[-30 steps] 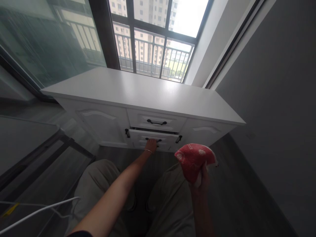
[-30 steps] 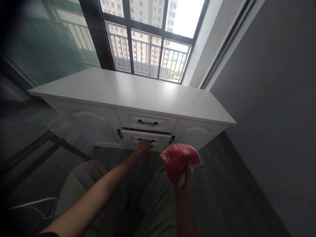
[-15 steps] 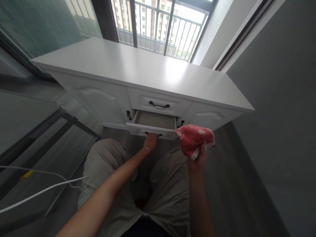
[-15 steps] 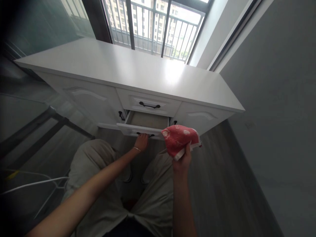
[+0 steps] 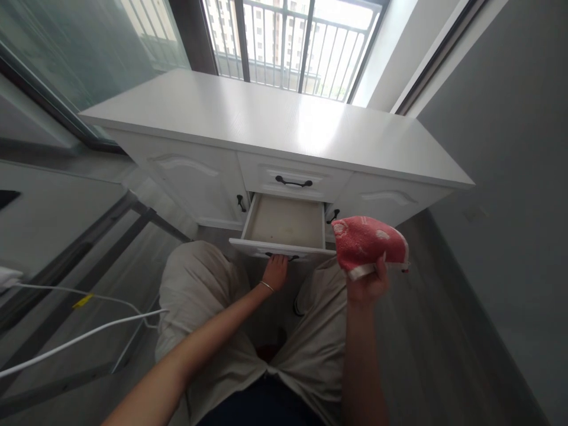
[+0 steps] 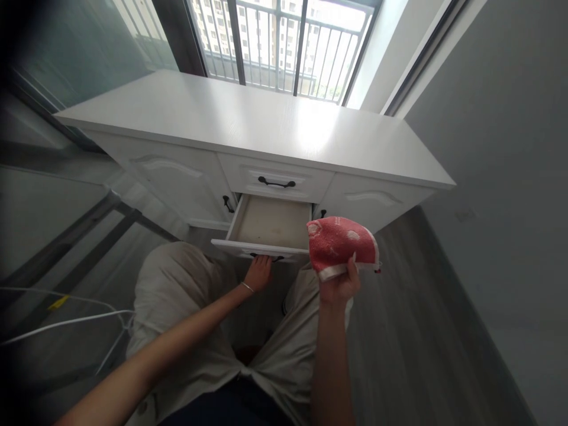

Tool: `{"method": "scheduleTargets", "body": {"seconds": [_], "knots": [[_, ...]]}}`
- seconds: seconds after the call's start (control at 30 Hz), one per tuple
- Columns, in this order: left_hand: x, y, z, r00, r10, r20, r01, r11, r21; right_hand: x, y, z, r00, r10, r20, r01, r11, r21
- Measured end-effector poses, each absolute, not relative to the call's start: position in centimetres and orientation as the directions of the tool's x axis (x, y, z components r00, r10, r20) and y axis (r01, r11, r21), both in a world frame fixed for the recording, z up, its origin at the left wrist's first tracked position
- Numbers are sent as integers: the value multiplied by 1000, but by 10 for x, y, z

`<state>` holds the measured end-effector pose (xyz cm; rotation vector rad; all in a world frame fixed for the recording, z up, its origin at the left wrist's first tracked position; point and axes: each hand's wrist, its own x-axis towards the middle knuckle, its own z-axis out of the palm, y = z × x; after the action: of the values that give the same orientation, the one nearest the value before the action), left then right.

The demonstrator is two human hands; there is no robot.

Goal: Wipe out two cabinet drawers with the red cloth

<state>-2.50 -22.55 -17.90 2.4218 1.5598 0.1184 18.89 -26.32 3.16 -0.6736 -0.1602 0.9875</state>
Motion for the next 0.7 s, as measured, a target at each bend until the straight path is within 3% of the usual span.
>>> {"method": "scheduleTargets", "body": {"seconds": [0.7], "knots": [[-36, -221, -182, 561, 811, -164, 812, -500, 301, 158, -215, -17, 348, 895, -280, -807, 134, -575]]}}
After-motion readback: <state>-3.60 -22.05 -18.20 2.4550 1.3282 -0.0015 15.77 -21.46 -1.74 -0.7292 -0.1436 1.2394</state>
